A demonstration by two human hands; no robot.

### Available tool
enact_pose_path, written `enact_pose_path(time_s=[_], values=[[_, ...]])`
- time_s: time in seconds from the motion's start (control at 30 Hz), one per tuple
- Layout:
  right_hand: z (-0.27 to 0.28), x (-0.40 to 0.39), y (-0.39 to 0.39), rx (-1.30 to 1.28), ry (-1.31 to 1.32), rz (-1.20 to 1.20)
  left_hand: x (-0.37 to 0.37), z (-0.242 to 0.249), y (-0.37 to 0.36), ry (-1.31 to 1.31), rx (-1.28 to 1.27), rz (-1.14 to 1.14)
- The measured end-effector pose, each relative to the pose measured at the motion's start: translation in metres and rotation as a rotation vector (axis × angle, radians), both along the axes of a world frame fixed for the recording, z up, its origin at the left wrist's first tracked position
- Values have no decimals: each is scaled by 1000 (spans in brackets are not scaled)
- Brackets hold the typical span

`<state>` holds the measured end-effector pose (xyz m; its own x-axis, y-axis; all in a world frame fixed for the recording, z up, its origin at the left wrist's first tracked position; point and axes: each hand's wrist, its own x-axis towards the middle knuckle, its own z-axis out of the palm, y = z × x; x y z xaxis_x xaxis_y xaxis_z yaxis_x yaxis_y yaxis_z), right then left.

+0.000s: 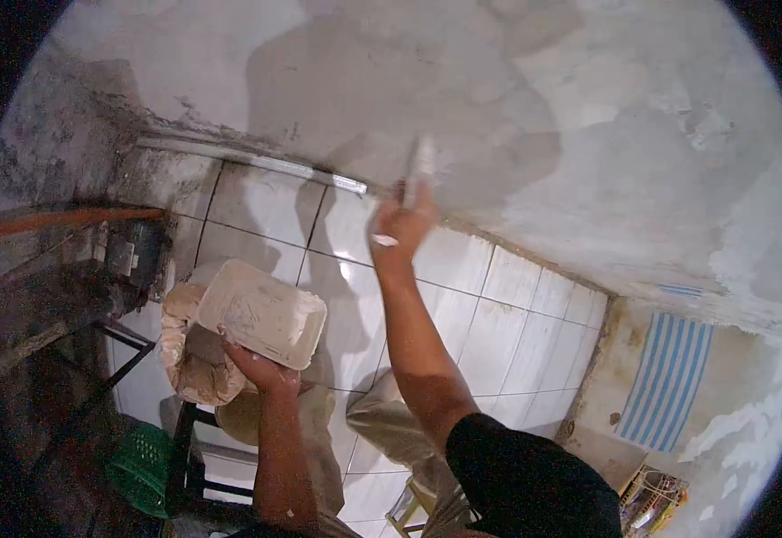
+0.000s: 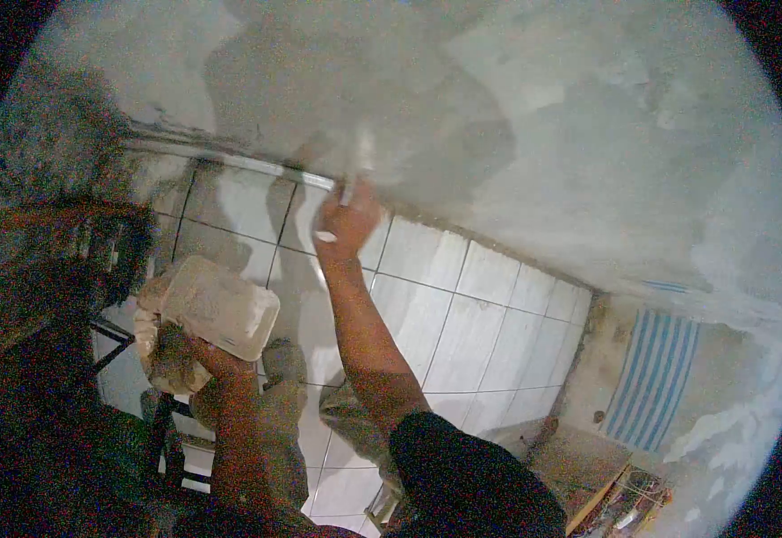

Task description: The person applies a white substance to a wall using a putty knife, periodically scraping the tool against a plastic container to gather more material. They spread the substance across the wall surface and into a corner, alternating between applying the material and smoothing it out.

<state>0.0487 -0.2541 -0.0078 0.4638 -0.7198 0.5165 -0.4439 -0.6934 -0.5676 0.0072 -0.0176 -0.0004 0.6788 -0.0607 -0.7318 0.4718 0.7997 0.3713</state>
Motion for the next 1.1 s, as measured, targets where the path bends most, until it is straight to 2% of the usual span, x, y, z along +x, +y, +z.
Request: enact_pose_path(time_s=[0.03,0.1,0.13,0.2,0.23,0.27,0.33,0.4,0.47,0.57,0.63,0.7,0.77,0.8,0.83,0.87,0.93,1.1], values=[[26,-4,-5,-14,34,-169,0,-2,2,-36,-39,-5],[77,-15,-12,-184,-62,-254,1,0,-3,-75,-85,-8],[94,-11,-15,-190,-64,-254,2,6,-7,-62,-24,7],[115,0,-20,231,-394,-305,5,20,-10,-55,28,21],[107,13,-24,27,-335,-348,8,29,-11,-55,22,2],[99,27,-25,22,-340,-347,10,33,-9,-54,18,-17],[88,59,-18,-359,-123,-347,10,9,-1,-96,-32,-8],[73,82,1,-39,-94,-207,11,3,0,-131,-69,1],[67,96,32,-40,-46,-121,13,16,-6,-43,21,44],[77,85,37,26,59,56,17,38,-16,-124,91,-5],[73,61,28,68,117,149,8,-4,1,-90,-22,24],[71,25,9,-134,103,-46,5,-25,15,-57,-140,51],[108,-6,-16,231,161,-348,5,-29,16,-86,-239,95],[114,-18,-26,54,5,-386,5,-15,13,-86,-246,95],[115,-27,-38,-124,-150,-420,9,10,6,-51,-124,90],[113,-32,-56,-126,-150,-421,12,24,3,-16,3,84],[108,-26,-88,-258,-283,-447,12,12,8,-15,-8,86],[132,18,-55,-47,-290,-517,11,30,5,-40,44,76]])
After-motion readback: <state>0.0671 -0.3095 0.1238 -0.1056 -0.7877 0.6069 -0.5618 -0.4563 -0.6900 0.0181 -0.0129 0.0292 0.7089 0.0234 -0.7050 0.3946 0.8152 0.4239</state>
